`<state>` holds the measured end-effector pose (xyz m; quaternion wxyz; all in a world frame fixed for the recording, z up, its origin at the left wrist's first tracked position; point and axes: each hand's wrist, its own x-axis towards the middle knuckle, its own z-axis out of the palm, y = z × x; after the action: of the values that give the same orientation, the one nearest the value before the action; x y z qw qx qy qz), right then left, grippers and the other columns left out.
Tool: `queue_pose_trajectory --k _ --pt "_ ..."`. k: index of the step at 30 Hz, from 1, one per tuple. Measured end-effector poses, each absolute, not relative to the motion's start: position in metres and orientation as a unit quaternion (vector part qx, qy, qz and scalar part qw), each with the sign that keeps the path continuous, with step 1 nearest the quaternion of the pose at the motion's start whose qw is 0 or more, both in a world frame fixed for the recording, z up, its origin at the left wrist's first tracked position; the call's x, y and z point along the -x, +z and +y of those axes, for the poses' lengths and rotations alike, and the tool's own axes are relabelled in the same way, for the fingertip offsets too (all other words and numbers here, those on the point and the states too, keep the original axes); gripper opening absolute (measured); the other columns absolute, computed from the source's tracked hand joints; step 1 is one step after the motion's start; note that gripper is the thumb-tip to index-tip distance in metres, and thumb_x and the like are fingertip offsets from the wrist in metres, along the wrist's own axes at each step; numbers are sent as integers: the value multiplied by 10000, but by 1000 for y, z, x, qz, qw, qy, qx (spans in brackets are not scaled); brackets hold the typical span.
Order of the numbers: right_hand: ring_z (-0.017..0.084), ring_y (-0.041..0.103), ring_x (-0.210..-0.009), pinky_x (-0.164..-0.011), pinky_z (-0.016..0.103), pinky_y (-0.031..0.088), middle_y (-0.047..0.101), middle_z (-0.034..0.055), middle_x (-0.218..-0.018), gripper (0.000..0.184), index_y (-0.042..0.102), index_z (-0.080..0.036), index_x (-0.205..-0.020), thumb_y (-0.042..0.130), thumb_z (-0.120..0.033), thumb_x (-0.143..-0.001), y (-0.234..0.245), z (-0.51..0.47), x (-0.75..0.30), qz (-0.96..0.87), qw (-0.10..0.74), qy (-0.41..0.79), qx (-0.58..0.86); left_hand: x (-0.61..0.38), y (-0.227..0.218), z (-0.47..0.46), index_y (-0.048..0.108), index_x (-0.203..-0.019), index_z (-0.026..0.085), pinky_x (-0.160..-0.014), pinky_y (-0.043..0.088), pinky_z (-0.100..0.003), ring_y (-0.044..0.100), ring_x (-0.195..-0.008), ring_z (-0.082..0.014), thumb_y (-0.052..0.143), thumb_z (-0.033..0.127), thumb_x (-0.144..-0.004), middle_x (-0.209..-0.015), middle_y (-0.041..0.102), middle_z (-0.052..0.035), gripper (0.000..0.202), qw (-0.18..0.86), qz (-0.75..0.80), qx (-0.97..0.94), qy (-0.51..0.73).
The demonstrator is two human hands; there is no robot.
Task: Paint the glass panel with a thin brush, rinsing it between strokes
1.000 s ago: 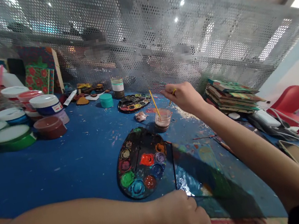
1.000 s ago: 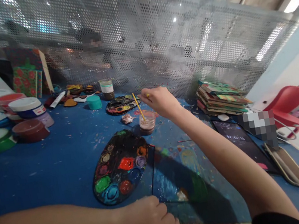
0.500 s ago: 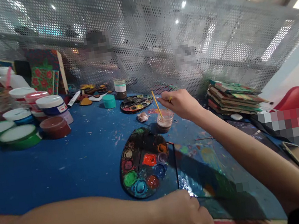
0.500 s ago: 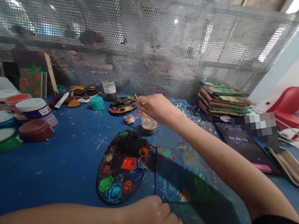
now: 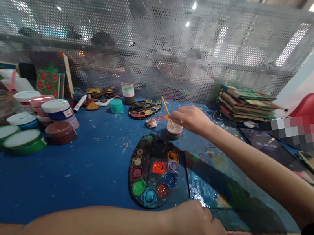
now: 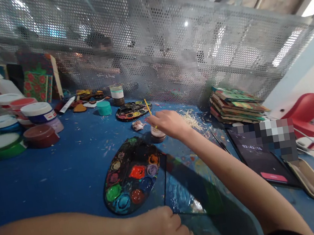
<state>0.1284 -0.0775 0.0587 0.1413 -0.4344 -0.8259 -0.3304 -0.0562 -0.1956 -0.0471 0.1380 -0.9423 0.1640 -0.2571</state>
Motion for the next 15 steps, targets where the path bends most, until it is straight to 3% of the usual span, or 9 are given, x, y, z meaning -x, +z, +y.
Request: queue_pose_trajectory --k 3,8,15 --pt "129 358 -584 -541 298 199 524 16 -628 346 640 -187 -838 344 -231 -1013 48 -98 -126 -839 143 -353 389 57 -46 -196 470 -681 201 -376 195 -305 385 -425 -126 562 210 -830 -572 377 40 176 127 167 949 -234" --pt "134 326 -584 -546 303 219 449 -2 -580 358 592 -192 -741 356 -217 -1010 44 -124 -132 -848 161 -371 343 58 -44 -197 493 -698 200 -377 212 -308 405 -442 -131 566 202 -841 -588 395 35 161 123 163 953 -225" --pt "144 385 -637 -590 277 294 494 14 -646 197 573 -178 -789 476 -153 -958 40 -104 -149 -832 196 -366 369 59 -46 -196 481 -700 201 -372 184 -316 396 -444 -136 579 201 -834 -589 395 34 165 128 162 952 -226"
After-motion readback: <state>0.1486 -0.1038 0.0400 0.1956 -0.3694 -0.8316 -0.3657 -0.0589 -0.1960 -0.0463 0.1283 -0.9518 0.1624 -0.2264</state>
